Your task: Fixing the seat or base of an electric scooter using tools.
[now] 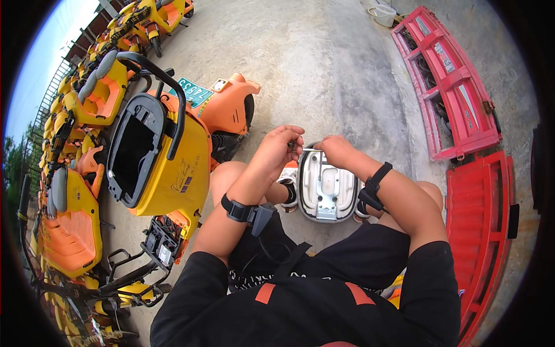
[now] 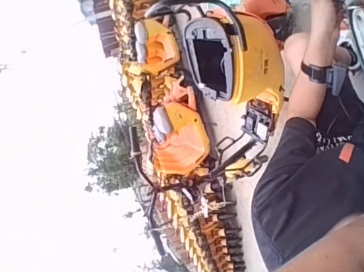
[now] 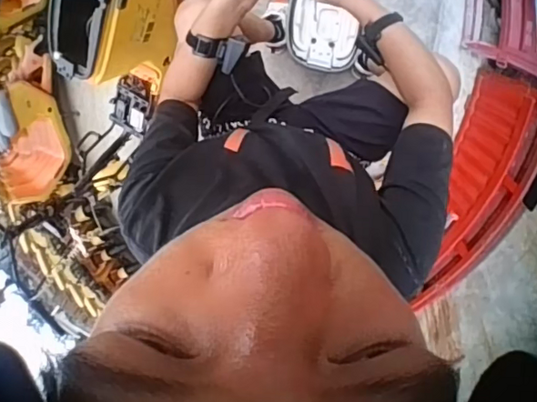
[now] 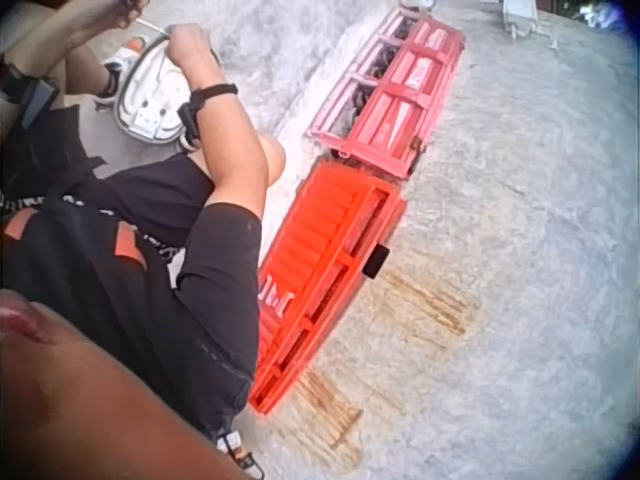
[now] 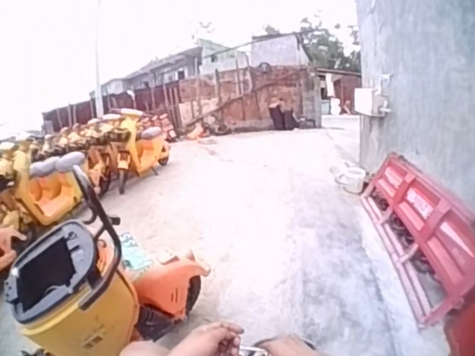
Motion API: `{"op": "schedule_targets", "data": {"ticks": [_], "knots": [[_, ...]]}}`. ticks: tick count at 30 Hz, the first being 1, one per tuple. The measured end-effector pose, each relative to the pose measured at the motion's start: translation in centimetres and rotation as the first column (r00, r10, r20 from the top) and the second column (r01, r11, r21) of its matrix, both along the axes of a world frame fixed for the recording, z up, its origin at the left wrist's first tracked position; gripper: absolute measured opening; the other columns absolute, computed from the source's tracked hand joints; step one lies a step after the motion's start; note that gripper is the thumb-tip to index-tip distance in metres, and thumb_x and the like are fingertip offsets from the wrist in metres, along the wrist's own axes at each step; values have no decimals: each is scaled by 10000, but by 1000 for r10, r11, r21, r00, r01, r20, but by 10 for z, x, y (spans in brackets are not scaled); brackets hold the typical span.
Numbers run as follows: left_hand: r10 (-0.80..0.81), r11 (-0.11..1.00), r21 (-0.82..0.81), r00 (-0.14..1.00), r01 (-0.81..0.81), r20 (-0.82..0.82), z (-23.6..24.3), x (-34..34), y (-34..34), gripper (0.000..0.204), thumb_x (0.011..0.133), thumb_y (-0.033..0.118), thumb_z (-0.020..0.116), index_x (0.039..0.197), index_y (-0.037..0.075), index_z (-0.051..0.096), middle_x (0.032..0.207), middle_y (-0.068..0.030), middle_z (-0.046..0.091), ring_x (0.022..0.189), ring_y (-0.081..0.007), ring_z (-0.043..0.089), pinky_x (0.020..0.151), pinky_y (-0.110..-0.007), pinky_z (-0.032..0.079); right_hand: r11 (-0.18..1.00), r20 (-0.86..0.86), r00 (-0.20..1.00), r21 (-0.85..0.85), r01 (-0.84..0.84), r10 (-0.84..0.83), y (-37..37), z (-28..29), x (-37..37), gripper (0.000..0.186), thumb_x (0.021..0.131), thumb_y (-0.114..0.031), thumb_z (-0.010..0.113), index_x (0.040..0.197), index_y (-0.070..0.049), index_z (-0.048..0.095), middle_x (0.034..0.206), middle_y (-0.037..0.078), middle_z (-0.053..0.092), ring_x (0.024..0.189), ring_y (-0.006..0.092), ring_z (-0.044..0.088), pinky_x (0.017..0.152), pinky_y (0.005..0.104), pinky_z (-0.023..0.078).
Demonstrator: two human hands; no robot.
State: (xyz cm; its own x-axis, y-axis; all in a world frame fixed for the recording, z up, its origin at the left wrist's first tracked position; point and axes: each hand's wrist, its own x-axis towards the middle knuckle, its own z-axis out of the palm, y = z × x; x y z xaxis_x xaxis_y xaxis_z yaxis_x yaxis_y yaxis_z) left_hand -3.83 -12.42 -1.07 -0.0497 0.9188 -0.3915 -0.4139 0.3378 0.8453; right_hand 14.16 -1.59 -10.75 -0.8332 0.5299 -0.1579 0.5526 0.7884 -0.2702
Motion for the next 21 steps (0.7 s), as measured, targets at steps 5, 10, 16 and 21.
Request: {"op": "schedule_targets", "data": {"ticks": [5, 10, 16, 21], "knots": [[-3, 1000, 5, 1000, 3, 3, 0, 0, 0, 180, 942, 59, 479, 1079, -5, 576, 814, -30, 593, 694, -127, 573, 626, -265, 486, 969, -76, 997, 246, -2, 21, -1, -14, 7, 240, 780, -43, 609, 943, -132, 760, 1245, 97, 640, 1048, 349, 632, 920, 477, 478], [5, 1000, 12, 1000, -5, 1, -1, -1, 0, 180, 937, 61, 484, 1079, -6, 575, 815, -29, 593, 693, -127, 574, 620, -261, 485, 987, -115, 987, -127, 98, -113, 7, -26, -2, 216, 775, -20, 599, 912, -75, 756, 1130, 140, 650, 1016, 363, 638, 877, 451, 515], [9, 1000, 9, 1000, -9, 7, -1, -2, 0, 182, 934, 59, 485, 1080, -7, 572, 816, -29, 595, 690, -127, 573, 614, -263, 479, 977, -271, 941, -123, 172, -200, 1, -25, 4, 279, 782, 16, 580, 1023, -28, 712, 1134, 191, 630, 1063, 380, 617, 894, 433, 516], [10, 1000, 15, 1000, -10, -5, -2, -2, 0, 184, 935, 59, 484, 1081, -8, 573, 812, -29, 596, 687, -127, 572, 614, -261, 477, 948, -293, 901, -114, 298, -319, -6, -30, -3, 332, 783, 40, 577, 1081, -39, 698, 1224, 172, 588, 1097, 383, 598, 928, 434, 503]]}}
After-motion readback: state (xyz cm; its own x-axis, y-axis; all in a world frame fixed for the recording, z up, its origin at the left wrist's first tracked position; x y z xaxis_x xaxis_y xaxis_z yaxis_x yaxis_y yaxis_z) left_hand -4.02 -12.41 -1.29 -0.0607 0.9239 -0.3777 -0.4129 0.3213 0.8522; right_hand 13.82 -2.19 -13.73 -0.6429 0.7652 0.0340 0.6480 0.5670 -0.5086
